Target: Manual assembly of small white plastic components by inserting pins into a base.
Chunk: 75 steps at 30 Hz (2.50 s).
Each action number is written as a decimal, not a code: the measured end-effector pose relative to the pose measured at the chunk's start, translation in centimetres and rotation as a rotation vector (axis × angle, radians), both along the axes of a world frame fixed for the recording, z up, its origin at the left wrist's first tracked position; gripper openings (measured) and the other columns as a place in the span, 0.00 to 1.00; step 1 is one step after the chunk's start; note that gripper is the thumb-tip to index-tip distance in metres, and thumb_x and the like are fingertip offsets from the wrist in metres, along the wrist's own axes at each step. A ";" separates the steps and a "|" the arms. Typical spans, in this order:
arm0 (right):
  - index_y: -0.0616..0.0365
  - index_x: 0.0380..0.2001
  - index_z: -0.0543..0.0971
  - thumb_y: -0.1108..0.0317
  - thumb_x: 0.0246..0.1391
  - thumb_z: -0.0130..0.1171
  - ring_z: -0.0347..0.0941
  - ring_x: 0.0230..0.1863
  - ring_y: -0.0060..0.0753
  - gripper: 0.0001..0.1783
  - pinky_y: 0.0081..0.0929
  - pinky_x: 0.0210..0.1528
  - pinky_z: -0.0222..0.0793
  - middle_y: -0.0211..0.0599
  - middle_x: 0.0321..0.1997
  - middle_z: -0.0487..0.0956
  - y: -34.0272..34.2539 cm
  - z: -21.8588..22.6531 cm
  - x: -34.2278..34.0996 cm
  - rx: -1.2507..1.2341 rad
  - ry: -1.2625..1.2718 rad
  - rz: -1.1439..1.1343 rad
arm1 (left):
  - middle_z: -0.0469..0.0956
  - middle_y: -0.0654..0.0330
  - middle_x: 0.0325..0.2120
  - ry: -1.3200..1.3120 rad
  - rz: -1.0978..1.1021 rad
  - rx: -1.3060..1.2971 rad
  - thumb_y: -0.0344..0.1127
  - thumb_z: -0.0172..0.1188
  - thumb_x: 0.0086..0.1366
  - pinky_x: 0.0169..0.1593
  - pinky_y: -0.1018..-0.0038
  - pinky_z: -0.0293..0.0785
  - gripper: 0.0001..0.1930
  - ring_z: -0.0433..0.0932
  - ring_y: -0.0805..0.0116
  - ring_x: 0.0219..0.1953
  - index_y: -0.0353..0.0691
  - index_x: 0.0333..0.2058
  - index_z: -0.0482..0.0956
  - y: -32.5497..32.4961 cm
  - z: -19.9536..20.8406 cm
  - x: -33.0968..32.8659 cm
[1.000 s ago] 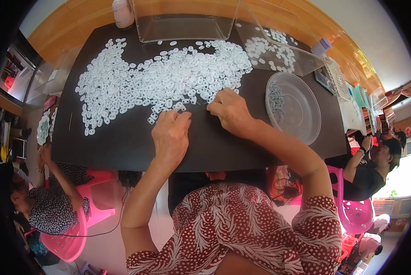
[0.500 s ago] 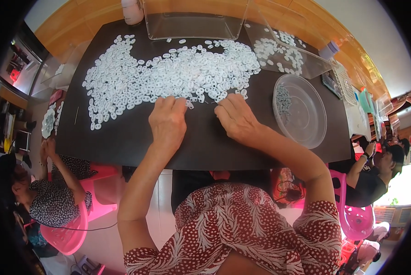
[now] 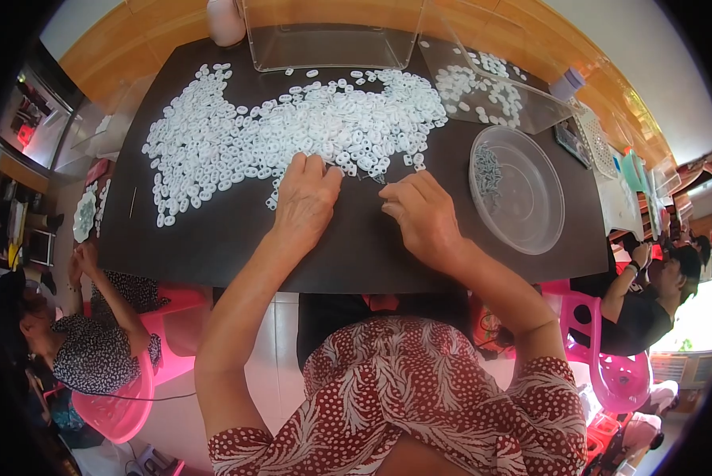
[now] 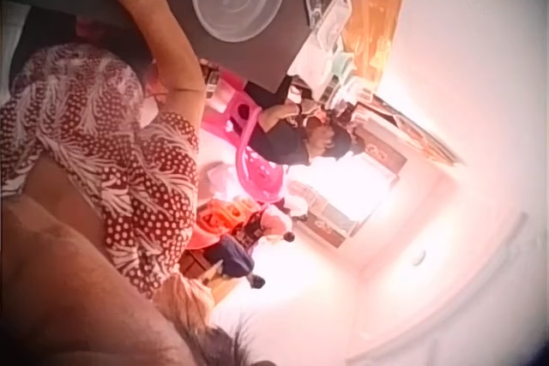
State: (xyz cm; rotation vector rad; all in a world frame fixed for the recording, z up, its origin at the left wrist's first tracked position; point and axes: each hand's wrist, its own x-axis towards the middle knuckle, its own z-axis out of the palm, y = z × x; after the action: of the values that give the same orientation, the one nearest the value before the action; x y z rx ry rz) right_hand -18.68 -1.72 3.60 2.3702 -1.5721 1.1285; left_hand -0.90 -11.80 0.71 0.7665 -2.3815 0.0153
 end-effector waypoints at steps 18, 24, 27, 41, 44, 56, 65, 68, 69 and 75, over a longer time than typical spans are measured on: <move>0.60 0.29 0.76 0.78 0.42 0.60 0.70 0.31 0.40 0.08 0.33 0.33 0.66 0.36 0.26 0.73 0.9 -1.1 1.7 0.187 -0.390 -0.127 | 0.70 0.58 0.24 0.307 -0.061 0.124 0.20 0.60 0.50 0.32 0.65 0.66 0.11 0.68 0.56 0.30 0.40 0.32 0.73 0.3 0.0 -1.2; 0.59 0.28 0.77 0.78 0.43 0.59 0.70 0.31 0.40 0.06 0.32 0.34 0.67 0.37 0.25 0.73 0.6 -1.7 2.1 0.219 -0.448 -0.137 | 0.73 0.57 0.22 0.354 -0.056 0.257 0.25 0.56 0.58 0.30 0.68 0.67 0.04 0.72 0.60 0.26 0.38 0.32 0.72 0.2 -0.1 -1.2; 0.60 0.28 0.77 0.77 0.43 0.59 0.71 0.31 0.39 0.06 0.31 0.35 0.67 0.38 0.26 0.74 0.3 -2.4 2.1 0.276 -0.542 -0.153 | 0.73 0.57 0.21 0.421 -0.020 0.439 0.28 0.54 0.61 0.28 0.70 0.68 0.02 0.74 0.63 0.23 0.38 0.31 0.71 0.6 -0.1 -1.4; 0.60 0.32 0.77 0.79 0.45 0.60 0.71 0.30 0.25 0.08 0.22 0.33 0.67 0.34 0.29 0.74 -0.1 -2.6 2.4 0.410 -0.813 -0.089 | 0.73 0.60 0.20 0.474 -0.053 0.452 0.27 0.56 0.58 0.25 0.72 0.66 0.02 0.72 0.64 0.21 0.40 0.29 0.73 1.6 1.2 -0.1; 0.59 0.33 0.77 0.79 0.47 0.59 0.70 0.30 0.19 0.08 0.19 0.33 0.66 0.30 0.29 0.73 0.6 -1.5 2.3 0.438 -0.826 -0.048 | 0.77 0.60 0.23 0.685 -0.009 1.063 0.27 0.54 0.62 0.26 0.78 0.67 0.01 0.73 0.71 0.22 0.38 0.32 0.74 3.6 2.2 0.9; 0.62 0.38 0.75 0.78 0.48 0.60 0.71 0.31 0.16 0.12 0.16 0.34 0.69 0.31 0.31 0.76 2.4 0.5 3.7 0.525 -0.818 0.029 | 0.76 0.61 0.26 1.165 -0.146 1.440 0.28 0.58 0.61 0.29 0.83 0.68 0.05 0.71 0.77 0.24 0.32 0.33 0.75 8.2 1.5 1.3; 0.62 0.36 0.76 0.79 0.47 0.60 0.68 0.29 0.15 0.10 0.16 0.32 0.67 0.29 0.29 0.75 2.5 0.9 3.6 0.584 -0.728 0.044 | 0.75 0.66 0.27 1.060 -0.154 1.404 0.30 0.58 0.62 0.31 0.85 0.67 0.06 0.70 0.82 0.26 0.35 0.35 0.75 9.0 0.8 1.4; 0.62 0.35 0.76 0.79 0.47 0.60 0.68 0.29 0.15 0.10 0.16 0.31 0.67 0.29 0.29 0.74 2.6 1.3 3.7 0.585 -0.733 0.042 | 0.75 0.66 0.27 1.077 -0.174 1.407 0.31 0.58 0.62 0.31 0.85 0.67 0.06 0.70 0.82 0.26 0.35 0.35 0.75 9.1 0.8 1.5; 0.62 0.35 0.76 0.79 0.47 0.60 0.68 0.29 0.15 0.10 0.16 0.31 0.67 0.29 0.29 0.74 2.6 1.3 3.7 0.585 -0.732 0.043 | 0.75 0.66 0.27 1.078 -0.173 1.407 0.31 0.58 0.62 0.31 0.85 0.67 0.06 0.70 0.82 0.26 0.35 0.35 0.75 9.1 0.8 1.5; 0.62 0.35 0.76 0.78 0.47 0.60 0.67 0.28 0.15 0.10 0.17 0.30 0.66 0.29 0.28 0.74 2.6 1.0 3.6 0.584 -0.717 0.050 | 0.75 0.66 0.27 1.049 -0.177 1.411 0.32 0.59 0.62 0.30 0.85 0.67 0.07 0.70 0.82 0.26 0.35 0.35 0.75 9.1 0.7 1.8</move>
State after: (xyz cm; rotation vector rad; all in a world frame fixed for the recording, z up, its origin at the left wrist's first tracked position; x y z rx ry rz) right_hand -15.04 0.89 4.59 2.4660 -2.3399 1.9007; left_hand 0.86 -2.66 1.36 0.7746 -1.1332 -1.7720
